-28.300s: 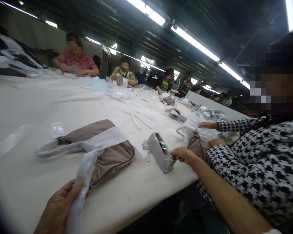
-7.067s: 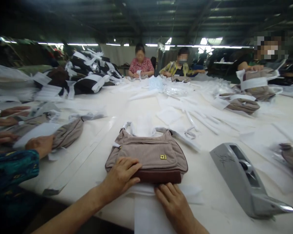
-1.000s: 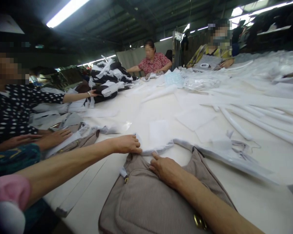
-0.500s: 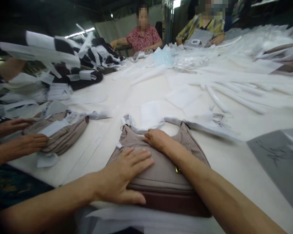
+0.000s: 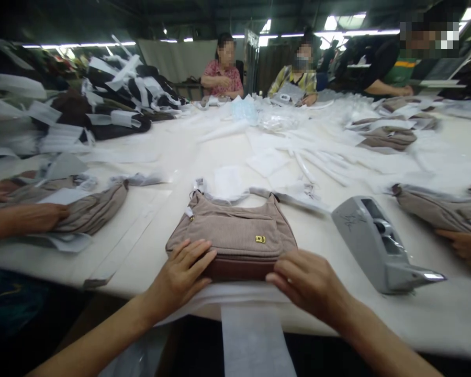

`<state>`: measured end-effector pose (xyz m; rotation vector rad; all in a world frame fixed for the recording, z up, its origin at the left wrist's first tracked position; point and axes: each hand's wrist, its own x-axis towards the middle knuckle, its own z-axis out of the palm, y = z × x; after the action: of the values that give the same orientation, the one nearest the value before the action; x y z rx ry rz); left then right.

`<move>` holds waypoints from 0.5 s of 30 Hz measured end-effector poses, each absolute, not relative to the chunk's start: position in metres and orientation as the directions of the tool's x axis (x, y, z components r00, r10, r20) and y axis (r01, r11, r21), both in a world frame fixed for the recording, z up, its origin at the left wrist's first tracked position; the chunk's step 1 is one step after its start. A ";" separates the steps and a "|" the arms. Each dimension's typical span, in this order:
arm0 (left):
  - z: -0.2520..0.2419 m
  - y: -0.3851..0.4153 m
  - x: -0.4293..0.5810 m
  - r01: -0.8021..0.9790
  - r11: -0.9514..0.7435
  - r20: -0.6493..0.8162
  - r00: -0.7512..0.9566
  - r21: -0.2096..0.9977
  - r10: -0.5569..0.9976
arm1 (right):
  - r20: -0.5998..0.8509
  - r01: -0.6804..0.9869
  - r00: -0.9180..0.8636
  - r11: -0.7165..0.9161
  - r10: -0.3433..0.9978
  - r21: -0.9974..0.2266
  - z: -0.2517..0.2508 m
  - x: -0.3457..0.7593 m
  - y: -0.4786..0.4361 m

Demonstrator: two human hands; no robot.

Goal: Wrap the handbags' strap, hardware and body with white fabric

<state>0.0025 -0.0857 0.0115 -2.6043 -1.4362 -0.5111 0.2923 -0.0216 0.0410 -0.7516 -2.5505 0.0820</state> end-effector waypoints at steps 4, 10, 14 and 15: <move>-0.001 -0.072 0.012 0.879 -0.476 0.381 0.431 0.028 0.818 | 0.509 0.563 -0.711 0.826 0.485 -0.001 -0.008 0.295 -0.075; 0.013 -0.076 0.020 0.889 -0.447 0.419 0.371 0.097 0.829 | 0.492 0.721 -0.585 0.691 0.646 -0.050 -0.047 0.274 -0.083; 0.009 -0.112 0.029 0.845 -0.511 0.549 0.354 0.159 0.757 | 0.444 0.759 -0.550 0.645 0.707 -0.087 -0.042 0.270 -0.084; 0.004 -0.120 0.034 0.848 -0.506 0.542 0.354 0.159 0.763 | 0.455 0.755 -0.556 0.652 0.695 -0.073 -0.040 0.270 -0.085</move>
<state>0.0340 -0.1198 0.0041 -2.4591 -1.4747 -0.8584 0.2700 -0.0854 -0.0398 -1.1350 -2.4225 -0.1804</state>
